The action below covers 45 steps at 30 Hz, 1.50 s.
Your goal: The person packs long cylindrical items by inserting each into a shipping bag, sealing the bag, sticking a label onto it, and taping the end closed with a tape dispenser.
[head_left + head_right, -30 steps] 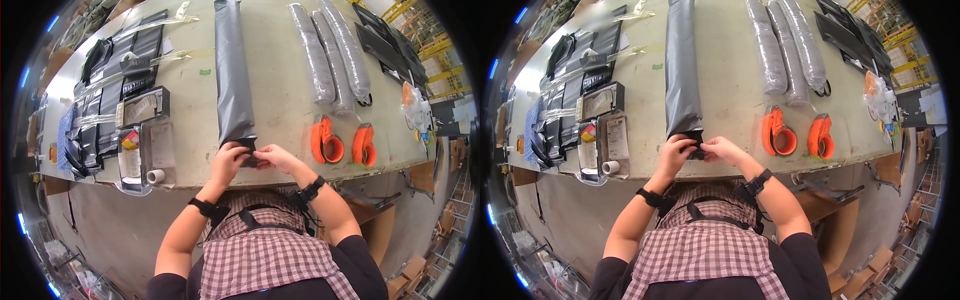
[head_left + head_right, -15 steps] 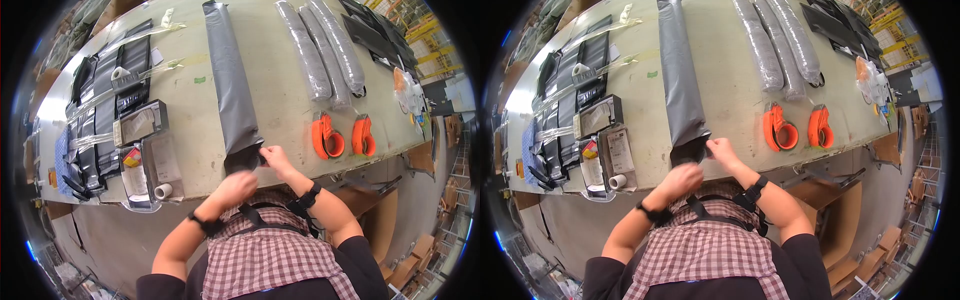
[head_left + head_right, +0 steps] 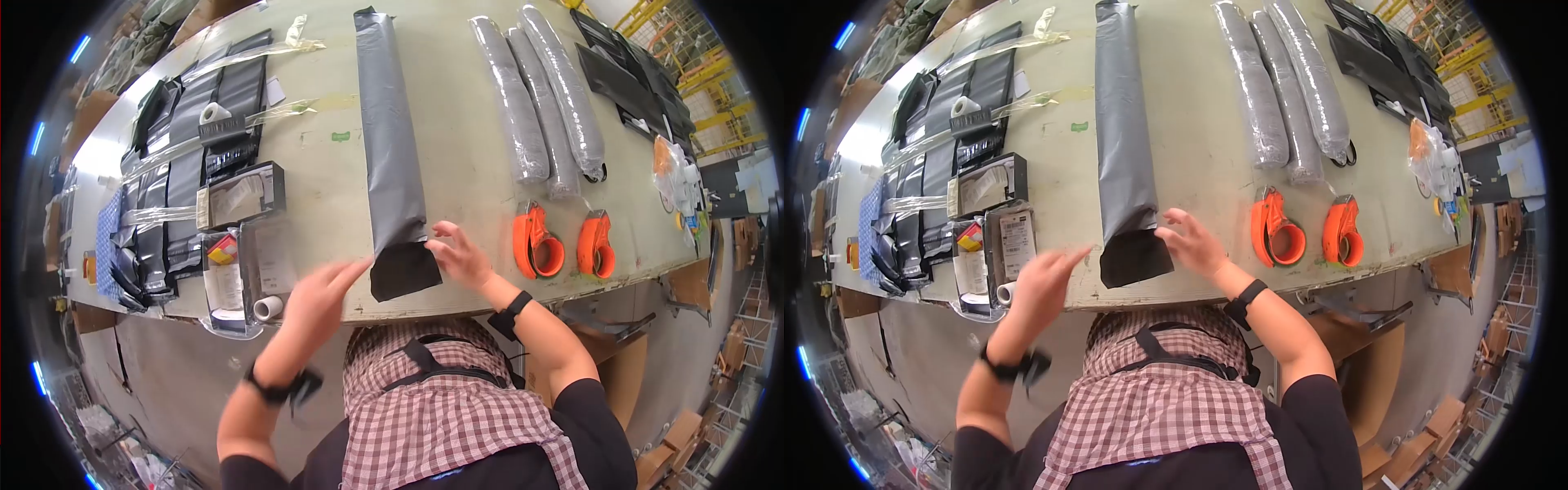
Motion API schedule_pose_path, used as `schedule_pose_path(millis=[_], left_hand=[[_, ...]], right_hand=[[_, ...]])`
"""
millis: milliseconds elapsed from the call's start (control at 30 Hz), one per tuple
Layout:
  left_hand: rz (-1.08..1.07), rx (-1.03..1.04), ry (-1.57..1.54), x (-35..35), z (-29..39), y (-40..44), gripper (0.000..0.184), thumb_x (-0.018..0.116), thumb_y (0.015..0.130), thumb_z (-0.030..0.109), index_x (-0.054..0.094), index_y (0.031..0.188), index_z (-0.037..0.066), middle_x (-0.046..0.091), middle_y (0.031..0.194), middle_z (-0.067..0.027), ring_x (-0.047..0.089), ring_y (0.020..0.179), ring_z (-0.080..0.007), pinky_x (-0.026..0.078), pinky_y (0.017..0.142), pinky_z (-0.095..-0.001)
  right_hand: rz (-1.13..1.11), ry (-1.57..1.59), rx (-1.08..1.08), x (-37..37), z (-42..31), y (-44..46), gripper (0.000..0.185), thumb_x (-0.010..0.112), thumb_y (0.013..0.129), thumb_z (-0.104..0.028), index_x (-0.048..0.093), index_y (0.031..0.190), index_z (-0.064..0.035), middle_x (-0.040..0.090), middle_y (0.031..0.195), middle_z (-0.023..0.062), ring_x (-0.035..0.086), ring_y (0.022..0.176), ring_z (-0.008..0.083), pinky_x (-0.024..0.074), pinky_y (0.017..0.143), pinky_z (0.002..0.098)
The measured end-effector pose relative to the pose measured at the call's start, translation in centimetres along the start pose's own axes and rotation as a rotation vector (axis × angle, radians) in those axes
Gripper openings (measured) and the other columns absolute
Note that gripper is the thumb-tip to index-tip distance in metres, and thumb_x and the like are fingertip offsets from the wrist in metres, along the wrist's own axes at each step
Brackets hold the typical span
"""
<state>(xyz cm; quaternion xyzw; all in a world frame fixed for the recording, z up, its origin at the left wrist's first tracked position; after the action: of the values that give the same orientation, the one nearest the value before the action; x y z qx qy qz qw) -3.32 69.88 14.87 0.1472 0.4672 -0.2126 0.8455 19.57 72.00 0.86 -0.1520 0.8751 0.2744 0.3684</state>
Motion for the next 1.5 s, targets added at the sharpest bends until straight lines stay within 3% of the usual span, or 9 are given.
schedule_pose_path(millis=[133, 467, 533, 733, 867, 1067, 1100, 1233, 1500], left_hand=[[0.135, 0.364, 0.249, 5.5, -0.1, 16.2, 0.047, 0.059, 0.083, 0.014, 0.054, 0.129, 0.021, 0.051, 0.133, -0.0062, 0.042, 0.129, -0.0253, 0.037, 0.103, -0.0459], [-0.361, 0.526, 0.196, 11.8, -3.7, 6.7, 0.061, 0.062, 0.083, 0.024, 0.041, 0.14, 0.016, 0.022, 0.154, -0.0071, 0.017, 0.143, -0.0285, 0.012, 0.113, -0.0527], [-0.388, 0.028, -1.021, 11.1, -4.9, 4.5, 0.059, 0.06, 0.079, 0.012, 0.044, 0.136, 0.005, 0.033, 0.148, -0.012, 0.024, 0.14, -0.0304, 0.018, 0.114, -0.0461], [0.476, -0.204, -0.511, 11.1, -0.7, 0.1, 0.04, 0.066, 0.08, 0.011, 0.056, 0.116, -0.002, 0.053, 0.126, -0.0161, 0.049, 0.121, -0.0251, 0.038, 0.1, -0.0349], [0.716, -0.717, -1.221, 12.7, -6.9, 3.7, 0.027, 0.065, 0.084, 0.022, 0.055, 0.078, -0.002, 0.061, 0.081, -0.0114, 0.058, 0.073, -0.0269, 0.045, 0.069, -0.0347], [0.567, -0.658, -0.266, 11.2, -7.9, 7.4, 0.015, 0.054, 0.09, 0.016, 0.052, 0.094, 0.002, 0.058, 0.093, -0.0125, 0.058, 0.08, -0.0326, 0.046, 0.071, -0.039], [0.818, -0.322, 0.046, 9.0, -6.2, 7.7, 0.03, 0.052, 0.09, 0.017, 0.047, 0.116, 0.003, 0.054, 0.108, -0.0168, 0.054, 0.099, -0.037, 0.045, 0.084, -0.0426], [0.171, -0.145, 0.131, 11.0, -3.7, 8.4, 0.073, 0.06, 0.086, 0.036, 0.028, 0.139, -0.002, 0.036, 0.135, -0.028, 0.038, 0.125, -0.0407, 0.037, 0.101, -0.0419], [0.163, -0.283, -0.172, 13.5, -3.4, 5.2, 0.111, 0.07, 0.074, 0.054, 0.011, 0.143, -0.01, 0.021, 0.145, -0.034, 0.025, 0.136, -0.0412, 0.029, 0.109, -0.0413]], right_hand=[[0.068, -0.127, -0.156, -0.2, -1.1, 0.0, 0.033, 0.067, 0.072, -0.003, 0.057, 0.102, -0.0114, 0.054, 0.108, 0.0061, 0.053, 0.105, 0.0261, 0.047, 0.089, 0.0403], [0.309, 0.352, 0.049, -7.7, -4.0, 6.5, 0.013, 0.066, 0.076, -0.001, 0.063, 0.087, -0.0068, 0.061, 0.092, 0.0059, 0.061, 0.089, 0.0262, 0.0509, 0.075, 0.0346], [0.286, 0.26, 0.189, -5.2, -1.4, 7.2, 0.009, 0.064, 0.08, -0.003, 0.062, 0.089, -0.0048, 0.062, 0.091, 0.0093, 0.061, 0.081, 0.0288, 0.0501, 0.07, 0.0351], [0.361, 0.113, 0.382, -3.1, -1.5, 6.8, 0.019, 0.06, 0.089, -0.011, 0.049, 0.079, 0.0013, 0.049, 0.07, 0.0177, 0.047, 0.06, 0.0294, 0.0401, 0.056, 0.0367], [0.491, 0.215, 0.452, -2.8, 0.0, 6.6, 0.025, 0.055, 0.093, -0.015, 0.047, 0.077, 0.0028, 0.047, 0.067, 0.018, 0.041, 0.058, 0.032, 0.0388, 0.056, 0.0361], [0.127, -0.093, 0.586, 2.7, 4.5, 6.8, 0.039, 0.043, 0.098, -0.026, 0.057, 0.078, 0.0041, 0.06, 0.078, 0.022, 0.058, 0.075, 0.0411, 0.0474, 0.067, 0.0453], [0.013, -0.154, 0.632, 3.0, 4.9, 6.7, 0.038, 0.043, 0.098, -0.026, 0.057, 0.08, 0.0038, 0.061, 0.079, 0.021, 0.059, 0.076, 0.0407, 0.0487, 0.069, 0.0452], [-0.353, -0.43, 0.983, 0.6, 5.2, 7.3, 0.031, 0.047, 0.096, -0.027, 0.056, 0.1, 0.0033, 0.063, 0.097, 0.0208, 0.061, 0.092, 0.0374, 0.0505, 0.08, 0.0432], [0.122, 0.315, 0.425, 1.8, 1.5, 8.7, 0.075, 0.067, 0.079, -0.017, 0.029, 0.143, -0.0072, 0.029, 0.144, 0.0235, 0.034, 0.132, 0.0369, 0.0313, 0.107, 0.0413]])
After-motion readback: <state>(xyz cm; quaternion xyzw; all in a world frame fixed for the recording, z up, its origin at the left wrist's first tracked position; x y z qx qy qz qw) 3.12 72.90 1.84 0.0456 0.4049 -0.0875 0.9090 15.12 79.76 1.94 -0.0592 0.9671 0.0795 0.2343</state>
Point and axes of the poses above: each hand's wrist, its own y-axis towards the middle knuckle, its own x-axis out of the palm, z = x × y, the point moved 6 cm from there along y, towards the middle knuckle
